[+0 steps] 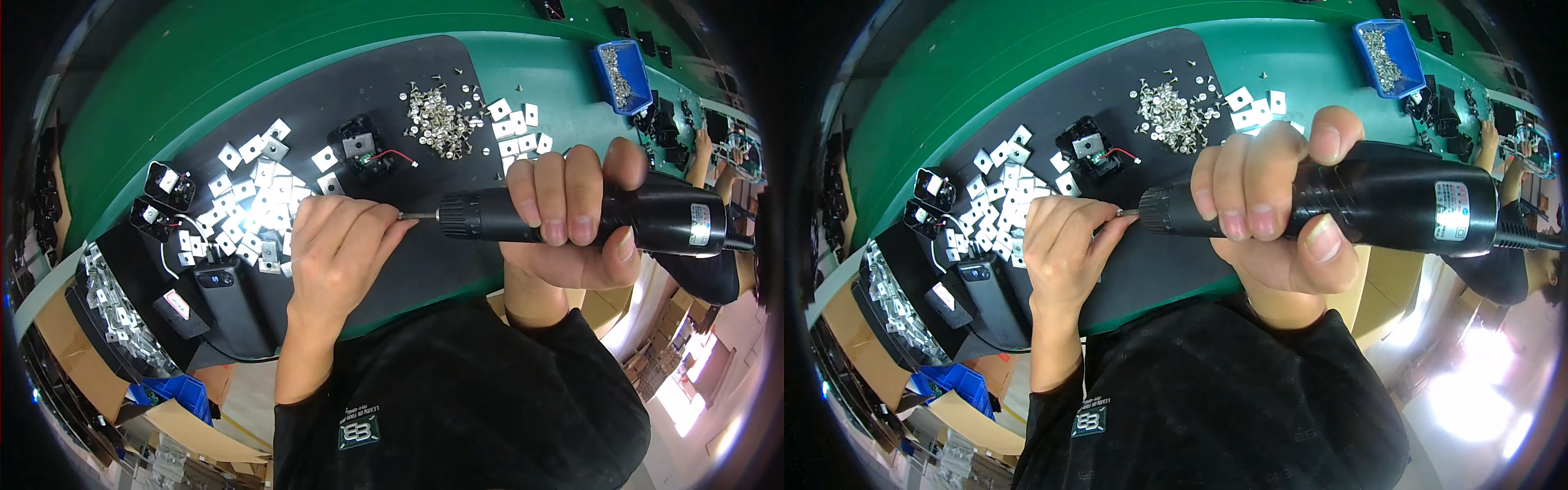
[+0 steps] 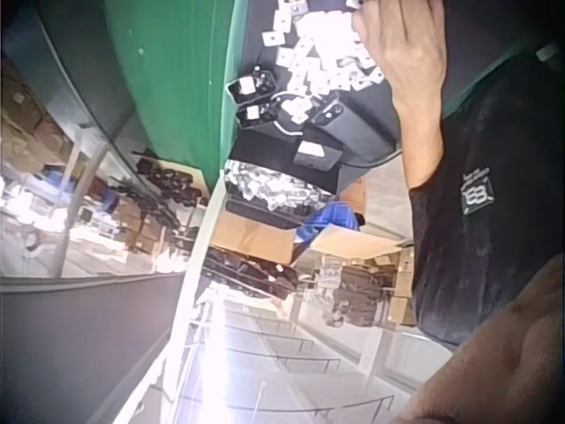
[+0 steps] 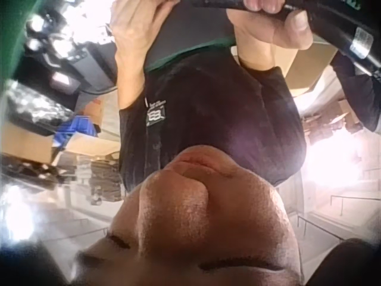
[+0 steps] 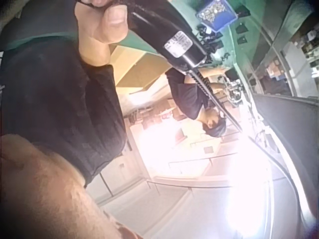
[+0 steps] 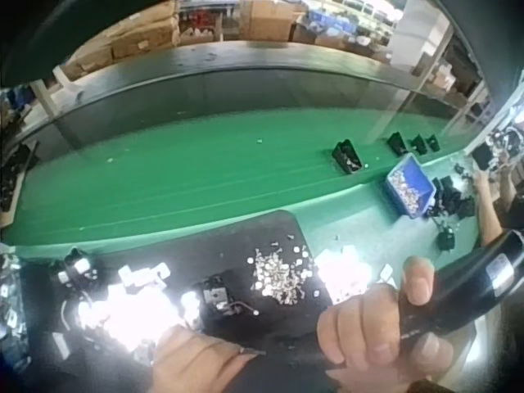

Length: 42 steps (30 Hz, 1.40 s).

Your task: The person uses a handheld electric screwdriver to fasten screws into small black electronic modules on a green workbench. They repeatedly pick up modules, align them, drive screws, and place the finished units onto a cardboard staging area. The person also handles metal brackets and small screws from a blue bin.

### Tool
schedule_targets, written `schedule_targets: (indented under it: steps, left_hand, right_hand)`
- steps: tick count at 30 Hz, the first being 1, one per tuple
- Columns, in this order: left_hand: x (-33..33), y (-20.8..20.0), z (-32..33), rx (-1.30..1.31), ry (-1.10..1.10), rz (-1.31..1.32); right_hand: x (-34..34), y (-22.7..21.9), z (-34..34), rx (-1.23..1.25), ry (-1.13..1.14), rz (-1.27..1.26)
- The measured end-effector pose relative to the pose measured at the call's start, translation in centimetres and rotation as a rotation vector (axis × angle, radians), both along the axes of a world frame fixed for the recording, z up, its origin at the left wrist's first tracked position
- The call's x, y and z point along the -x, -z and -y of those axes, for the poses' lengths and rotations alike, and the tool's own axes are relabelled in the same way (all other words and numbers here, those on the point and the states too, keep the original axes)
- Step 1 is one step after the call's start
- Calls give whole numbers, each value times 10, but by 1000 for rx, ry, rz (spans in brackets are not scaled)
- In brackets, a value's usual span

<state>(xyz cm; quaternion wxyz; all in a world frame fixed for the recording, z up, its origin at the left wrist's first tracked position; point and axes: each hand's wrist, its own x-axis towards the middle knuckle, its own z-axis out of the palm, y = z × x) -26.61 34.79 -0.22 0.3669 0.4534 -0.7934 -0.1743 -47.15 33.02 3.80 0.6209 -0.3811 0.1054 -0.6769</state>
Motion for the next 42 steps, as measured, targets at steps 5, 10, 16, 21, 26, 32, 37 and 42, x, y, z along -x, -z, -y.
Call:
schedule_targets:
  steps: [5,10,16,21,26,32,37,42]
  left_hand:
    - [1,-3,10,50,31,12]
    - [-9,-17,25,-97,29,86]
    - [-14,5,39,-246,-72,274]
    - [-13,5,45,-284,-54,169]
    - [-14,7,47,-296,-55,157]
    - [-16,10,49,-288,-52,158]
    - [-15,8,51,-325,-23,98]
    - [-11,11,49,-288,-31,58]
  right_hand:
    - [6,2,7,35,-44,-5]
    - [1,1,16,51,-56,9]
    - [-14,5,29,74,75,-56]
    - [-23,7,37,92,116,-211]
    - [-31,10,43,98,125,-294]
    - [-38,10,43,87,134,-349]
    - [-36,10,50,174,31,-434]
    - [-43,8,48,145,74,-475]
